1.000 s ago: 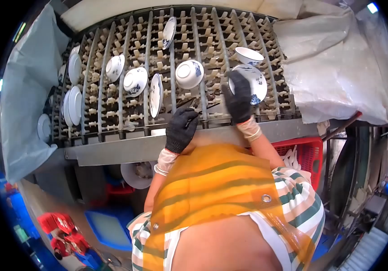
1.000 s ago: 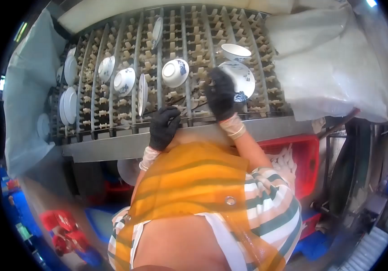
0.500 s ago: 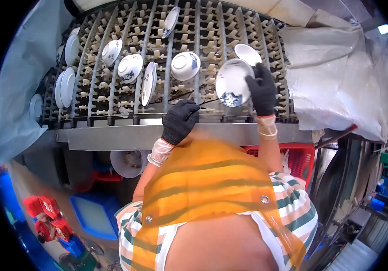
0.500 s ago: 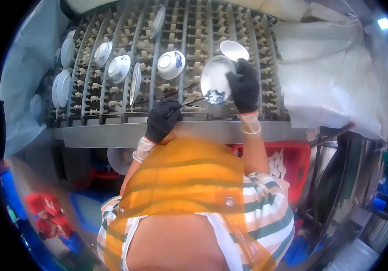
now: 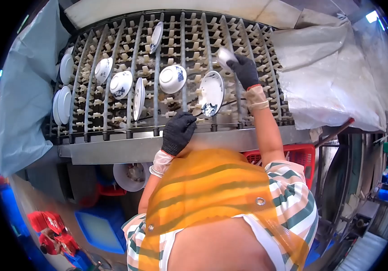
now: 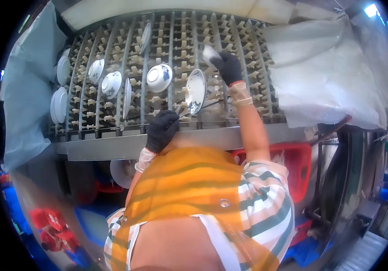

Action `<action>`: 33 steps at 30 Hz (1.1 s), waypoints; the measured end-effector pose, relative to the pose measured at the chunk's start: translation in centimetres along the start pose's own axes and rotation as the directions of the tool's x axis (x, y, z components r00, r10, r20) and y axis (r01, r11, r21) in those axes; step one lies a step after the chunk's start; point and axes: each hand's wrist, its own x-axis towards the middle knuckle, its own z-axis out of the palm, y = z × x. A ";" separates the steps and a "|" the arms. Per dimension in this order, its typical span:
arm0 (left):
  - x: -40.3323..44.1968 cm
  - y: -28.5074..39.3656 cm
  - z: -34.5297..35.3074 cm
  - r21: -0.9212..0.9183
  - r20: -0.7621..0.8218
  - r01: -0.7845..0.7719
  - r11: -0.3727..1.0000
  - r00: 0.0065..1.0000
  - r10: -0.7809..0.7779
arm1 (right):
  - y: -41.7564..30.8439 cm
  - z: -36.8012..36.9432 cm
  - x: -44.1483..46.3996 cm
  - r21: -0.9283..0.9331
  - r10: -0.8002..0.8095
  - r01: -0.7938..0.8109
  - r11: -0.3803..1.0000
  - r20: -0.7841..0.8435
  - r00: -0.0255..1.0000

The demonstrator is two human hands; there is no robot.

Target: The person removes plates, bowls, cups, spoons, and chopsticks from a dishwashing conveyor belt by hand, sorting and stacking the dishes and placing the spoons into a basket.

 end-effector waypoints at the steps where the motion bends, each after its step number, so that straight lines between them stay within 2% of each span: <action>1: -0.1 -0.2 0.3 0.001 -0.004 -0.021 1.000 1.000 0.021 | -0.3 -0.4 0.1 0.256 0.158 -0.159 0.953 0.027 0.987; 3: 0.0 -0.1 1.0 -0.013 0.023 0.002 1.000 1.000 -0.001 | 0.6 -1.3 1.0 0.349 0.347 -0.345 0.871 0.059 0.936; 4: 0.2 0.4 0.9 0.040 0.017 -0.041 0.998 0.999 0.040 | 2.2 -1.5 1.5 0.234 0.184 -0.167 0.958 -0.056 0.981; 5: 0.4 0.7 0.9 0.094 0.009 -0.083 0.992 0.997 0.083 | 3.9 -2.5 1.8 -0.207 -0.012 -0.028 0.978 -0.192 0.981; 6: 0.5 0.8 1.1 0.093 0.008 -0.086 0.992 0.996 0.086 | 6.0 -3.6 1.7 -0.318 -0.105 0.012 0.948 -0.276 0.956; 7: 0.4 1.0 1.3 0.069 0.012 -0.042 0.997 0.999 0.042 | 8.1 -4.7 1.7 -0.427 -0.206 0.044 0.903 -0.342 0.917; 9: 0.4 1.1 1.8 0.046 0.015 0.003 0.999 1.000 -0.004 | 8.7 -7.6 0.5 -0.555 -0.131 -0.115 0.824 -0.384 0.914; 11: 0.5 1.1 2.3 0.042 0.000 -0.014 0.999 1.000 0.014 | 12.0 -9.9 -0.3 -0.505 -0.072 -0.166 0.847 -0.420 0.905; 13: 0.7 1.2 2.7 0.065 0.031 -0.012 0.998 0.999 0.010 | 12.8 -12.1 -1.8 -0.656 0.208 -0.374 0.655 -0.319 0.924; 14: 0.9 1.2 2.9 0.092 0.060 -0.012 0.996 0.998 0.007 | 19.4 -12.6 -1.6 -0.686 0.171 -0.317 0.655 -0.274 0.946; 15: 1.0 1.3 3.1 0.084 0.072 -0.027 0.996 0.997 0.020 | 15.6 -12.8 -2.0 -0.677 0.463 -0.474 0.563 -0.217 0.860; 17: 1.1 1.4 3.5 0.095 0.042 -0.073 0.993 0.997 0.069 | 16.6 -12.6 -2.8 -0.667 0.356 -0.392 0.634 -0.199 0.913; 18: 1.1 1.4 3.7 0.095 0.064 -0.036 0.995 0.998 0.030 | 16.9 -12.4 -2.7 -0.675 0.335 -0.374 0.636 -0.196 0.922; 19: 0.9 1.3 3.9 0.089 0.082 -0.058 0.994 0.995 0.051 | 15.1 -12.2 -2.7 -0.680 0.385 -0.414 0.605 -0.205 0.900; 21: 0.9 1.1 4.2 0.132 0.052 -0.109 0.985 0.993 0.103 | 16.2 -12.5 -2.4 -0.639 0.403 -0.402 0.656 -0.154 0.902; 23: 1.1 0.9 4.4 0.124 0.115 -0.057 0.991 0.992 0.043 | 16.4 -12.7 -1.8 -0.671 0.510 -0.466 0.576 -0.151 0.847; 24: 1.6 1.4 4.4 0.170 0.155 -0.134 0.976 0.982 0.108 | 20.8 -12.6 -0.9 -0.789 0.493 -0.365 0.494 -0.091 0.865; 25: 1.9 2.1 4.4 0.212 0.189 -0.211 0.954 0.967 0.172 | 16.6 -13.6 -1.9 -0.737 0.464 -0.322 0.594 -0.013 0.886; 26: 1.6 2.2 4.6 0.135 0.130 -0.182 0.974 0.978 0.164 | 17.5 -13.2 -2.4 -0.662 0.351 -0.336 0.670 -0.116 0.929; 27: 1.3 2.3 4.9 0.057 0.076 -0.143 0.988 0.987 0.139 | 15.6 -13.7 -2.4 -0.706 0.337 -0.282 0.649 -0.065 0.939; 28: 1.1 2.4 4.9 0.074 0.071 -0.148 0.986 0.987 0.143 | 16.6 -13.3 -3.0 -0.692 0.199 -0.245 0.680 -0.147 0.969; 29: 1.1 2.2 4.9 0.095 0.062 -0.146 0.985 0.988 0.141 | 14.1 -13.5 -3.4 -0.725 0.275 -0.292 0.623 -0.146 0.950; 30: 1.0 2.3 5.0 0.106 0.051 -0.126 0.986 0.991 0.121 | 12.8 -13.9 -4.5 -0.740 0.173 -0.240 0.629 -0.167 0.971; 31: 0.8 2.4 5.1 0.117 0.037 -0.100 0.988 0.995 0.096 | 12.8 -14.3 -4.7 -0.723 0.195 -0.244 0.646 -0.153 0.969; 32: 0.8 2.4 5.2 0.119 0.032 -0.132 0.984 0.991 0.129 | 12.9 -14.8 -5.3 -0.736 0.102 -0.183 0.651 -0.155 0.983; 33: 0.9 1.2 5.6 0.085 0.021 -0.099 0.991 0.995 0.098 | 13.7 -14.6 -5.7 -0.751 0.013 -0.126 0.648 -0.154 0.988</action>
